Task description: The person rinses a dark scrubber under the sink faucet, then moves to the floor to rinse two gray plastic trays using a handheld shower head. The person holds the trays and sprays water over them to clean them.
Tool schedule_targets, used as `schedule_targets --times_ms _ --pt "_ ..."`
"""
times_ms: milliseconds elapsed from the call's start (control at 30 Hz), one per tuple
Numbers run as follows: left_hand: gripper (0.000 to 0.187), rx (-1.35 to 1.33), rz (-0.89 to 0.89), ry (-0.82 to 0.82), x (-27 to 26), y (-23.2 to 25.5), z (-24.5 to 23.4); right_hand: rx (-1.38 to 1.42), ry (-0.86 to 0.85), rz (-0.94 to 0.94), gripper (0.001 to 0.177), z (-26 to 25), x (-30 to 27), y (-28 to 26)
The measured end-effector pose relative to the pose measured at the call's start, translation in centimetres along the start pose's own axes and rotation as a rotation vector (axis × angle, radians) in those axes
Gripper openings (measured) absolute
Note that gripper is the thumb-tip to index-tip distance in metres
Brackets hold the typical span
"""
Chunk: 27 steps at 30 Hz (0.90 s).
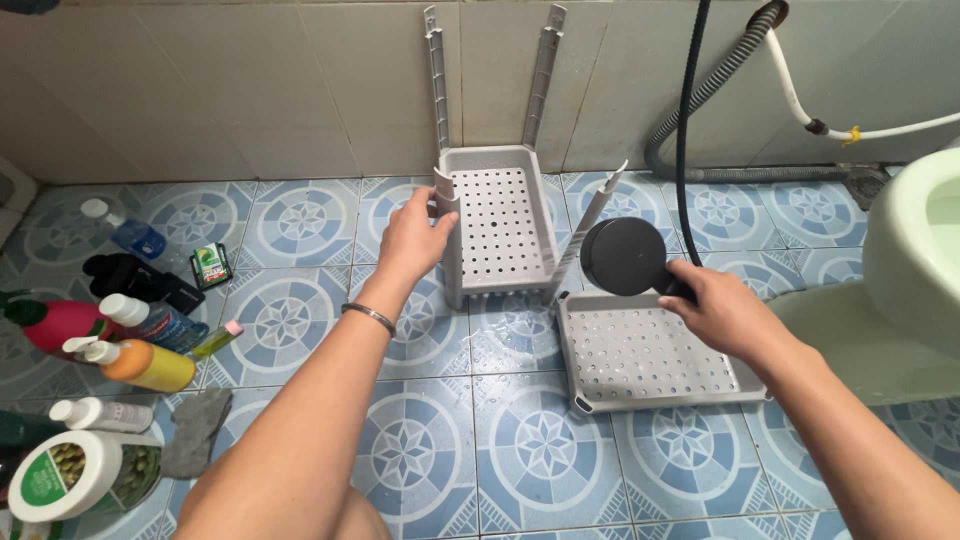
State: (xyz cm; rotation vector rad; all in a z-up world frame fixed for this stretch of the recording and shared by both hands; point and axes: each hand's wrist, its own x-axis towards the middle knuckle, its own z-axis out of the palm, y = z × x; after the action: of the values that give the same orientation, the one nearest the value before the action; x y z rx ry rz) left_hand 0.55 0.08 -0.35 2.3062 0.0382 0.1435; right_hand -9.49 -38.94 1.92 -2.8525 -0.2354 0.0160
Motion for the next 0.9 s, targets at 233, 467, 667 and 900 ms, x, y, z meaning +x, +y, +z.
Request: schedule_targets --times_ms 233,467,667,900 --pt "0.045 0.004 -0.003 -0.003 -0.1 0.2 -0.2 0.143 0.068 0.081 0.042 -3.5 -0.3 -0.6" --pt "0.046 0.007 -0.012 -0.014 -0.1 0.1 -0.3 0.195 0.236 0.126 0.043 -5.9 -1.3 -0.4" --pt "0.052 -0.025 0.018 -0.026 -0.1 -0.9 0.1 0.182 0.222 0.144 0.041 -5.1 -1.2 0.5" --pt "0.056 -0.128 0.038 -0.101 0.1 -3.7 1.9 0.149 0.11 0.145 0.037 -3.0 -1.5 0.5"
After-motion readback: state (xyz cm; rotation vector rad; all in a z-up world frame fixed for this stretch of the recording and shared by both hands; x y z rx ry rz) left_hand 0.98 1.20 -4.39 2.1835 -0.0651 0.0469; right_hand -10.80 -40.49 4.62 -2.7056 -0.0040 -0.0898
